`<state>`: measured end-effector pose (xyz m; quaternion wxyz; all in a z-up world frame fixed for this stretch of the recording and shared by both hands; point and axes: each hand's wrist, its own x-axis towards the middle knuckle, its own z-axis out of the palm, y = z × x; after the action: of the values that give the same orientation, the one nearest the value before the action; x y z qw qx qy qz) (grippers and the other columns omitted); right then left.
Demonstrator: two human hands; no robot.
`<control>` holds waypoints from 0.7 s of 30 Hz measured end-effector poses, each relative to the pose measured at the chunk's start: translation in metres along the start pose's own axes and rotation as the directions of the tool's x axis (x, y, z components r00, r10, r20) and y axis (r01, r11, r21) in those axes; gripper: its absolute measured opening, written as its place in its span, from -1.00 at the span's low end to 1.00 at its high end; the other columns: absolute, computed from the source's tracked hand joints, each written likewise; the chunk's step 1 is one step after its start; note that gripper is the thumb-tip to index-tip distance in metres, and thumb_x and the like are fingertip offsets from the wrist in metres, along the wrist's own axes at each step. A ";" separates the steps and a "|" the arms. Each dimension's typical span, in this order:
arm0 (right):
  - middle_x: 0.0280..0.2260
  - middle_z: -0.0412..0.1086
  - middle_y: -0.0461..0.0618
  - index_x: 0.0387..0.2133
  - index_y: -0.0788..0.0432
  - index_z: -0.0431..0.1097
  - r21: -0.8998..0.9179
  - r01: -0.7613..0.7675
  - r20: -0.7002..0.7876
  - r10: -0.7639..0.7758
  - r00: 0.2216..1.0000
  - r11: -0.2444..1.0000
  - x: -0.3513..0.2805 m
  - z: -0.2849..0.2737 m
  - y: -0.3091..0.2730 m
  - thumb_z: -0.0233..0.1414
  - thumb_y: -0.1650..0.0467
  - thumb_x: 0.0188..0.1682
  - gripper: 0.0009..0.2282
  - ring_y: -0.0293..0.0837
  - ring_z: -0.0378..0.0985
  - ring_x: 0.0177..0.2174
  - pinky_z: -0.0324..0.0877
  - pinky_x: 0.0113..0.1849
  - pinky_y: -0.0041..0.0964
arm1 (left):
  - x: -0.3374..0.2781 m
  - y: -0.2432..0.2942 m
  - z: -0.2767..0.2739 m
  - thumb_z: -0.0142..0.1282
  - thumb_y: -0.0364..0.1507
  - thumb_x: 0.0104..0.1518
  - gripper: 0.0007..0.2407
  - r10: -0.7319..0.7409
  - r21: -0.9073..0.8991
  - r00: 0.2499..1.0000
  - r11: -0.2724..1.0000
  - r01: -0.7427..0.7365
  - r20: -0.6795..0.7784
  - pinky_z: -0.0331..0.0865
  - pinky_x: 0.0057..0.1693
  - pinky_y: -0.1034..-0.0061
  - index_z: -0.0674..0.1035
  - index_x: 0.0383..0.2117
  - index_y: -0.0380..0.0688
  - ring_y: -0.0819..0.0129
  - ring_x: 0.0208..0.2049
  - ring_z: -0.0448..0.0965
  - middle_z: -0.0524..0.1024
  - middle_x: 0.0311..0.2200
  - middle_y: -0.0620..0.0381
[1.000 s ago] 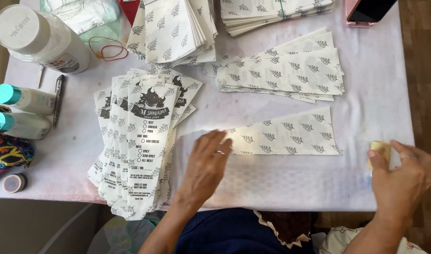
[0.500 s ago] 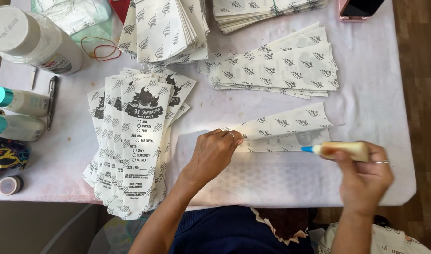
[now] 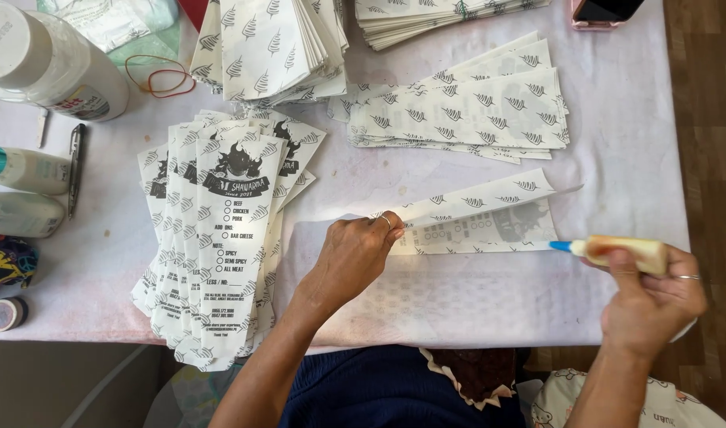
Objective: Applying glue to the edges of printed paper wrappers and folding them into shape at a manual assembly station.
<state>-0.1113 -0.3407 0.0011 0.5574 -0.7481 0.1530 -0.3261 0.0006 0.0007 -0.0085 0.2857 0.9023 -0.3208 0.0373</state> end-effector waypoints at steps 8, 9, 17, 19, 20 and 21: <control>-0.27 0.40 0.42 -0.04 0.41 0.21 0.018 -0.004 0.009 0.004 1.000 1.000 0.002 -0.017 0.019 0.20 0.54 0.22 -0.74 0.20 0.59 -0.31 0.68 -0.19 0.18 | 0.003 -0.003 -0.002 -0.05 -0.39 0.39 -0.85 -0.026 -0.041 0.999 0.999 0.027 0.028 0.19 -0.53 0.44 0.51 -0.36 -0.09 0.31 -0.80 0.24 0.32 -0.80 0.27; -0.28 0.41 0.37 -0.05 0.39 0.24 0.018 -0.026 0.001 0.026 1.000 1.000 0.001 -0.017 0.022 0.24 0.50 0.19 -0.71 0.17 0.60 -0.30 0.69 -0.19 0.14 | 0.003 -0.003 -0.002 -0.06 -0.39 0.39 -0.84 -0.019 -0.056 0.999 0.998 0.020 0.026 0.18 -0.54 0.45 0.50 -0.36 -0.10 0.31 -0.80 0.22 0.32 -0.79 0.27; -0.28 0.48 0.29 -0.08 0.34 0.29 0.081 -0.100 0.175 0.085 0.981 0.992 -0.020 0.045 -0.009 0.14 0.64 0.12 -0.81 0.10 0.66 -0.28 0.69 -0.17 -0.11 | 0.018 -0.010 -0.014 -0.06 -0.34 0.35 -0.83 -0.207 -0.174 0.946 0.951 0.255 0.251 0.29 -0.30 0.33 0.58 -0.32 -0.05 0.21 -0.72 0.36 0.46 -0.74 0.28; -0.30 0.49 0.30 -0.14 0.34 0.28 0.126 -0.134 0.251 0.099 0.963 0.983 -0.031 0.071 -0.024 0.11 0.65 0.12 -0.85 0.10 0.68 -0.30 0.72 -0.19 -0.16 | 0.021 -0.013 -0.015 -0.05 -0.34 0.32 -0.83 -0.228 -0.200 0.938 0.938 0.284 0.260 0.31 -0.23 0.33 0.60 -0.33 -0.04 0.22 -0.69 0.41 0.52 -0.69 0.28; -0.31 0.50 0.32 -0.18 0.36 0.28 0.158 -0.106 0.314 0.052 0.948 0.982 -0.036 0.084 -0.029 0.10 0.65 0.09 -0.86 0.13 0.69 -0.30 0.73 -0.19 -0.15 | 0.023 -0.015 -0.015 -0.04 -0.33 0.30 -0.83 -0.241 -0.227 0.929 0.924 0.308 0.282 0.30 -0.14 0.30 0.60 -0.35 -0.03 0.21 -0.65 0.44 0.53 -0.69 0.29; -0.33 0.51 0.34 -0.21 0.37 0.28 0.191 -0.079 0.374 0.002 0.928 0.978 -0.041 0.096 -0.034 0.09 0.65 0.06 -0.87 0.16 0.71 -0.29 0.73 -0.19 -0.14 | 0.025 -0.017 -0.016 -0.02 -0.31 0.28 -0.83 -0.251 -0.253 0.919 0.909 0.332 0.304 0.29 -0.04 0.28 0.61 -0.37 -0.02 0.21 -0.61 0.47 0.53 -0.68 0.30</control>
<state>-0.0829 -0.2347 0.0038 0.6561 -0.7322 0.0263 -0.1808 0.0322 0.0063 0.0023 0.3761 0.8831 -0.2184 -0.1761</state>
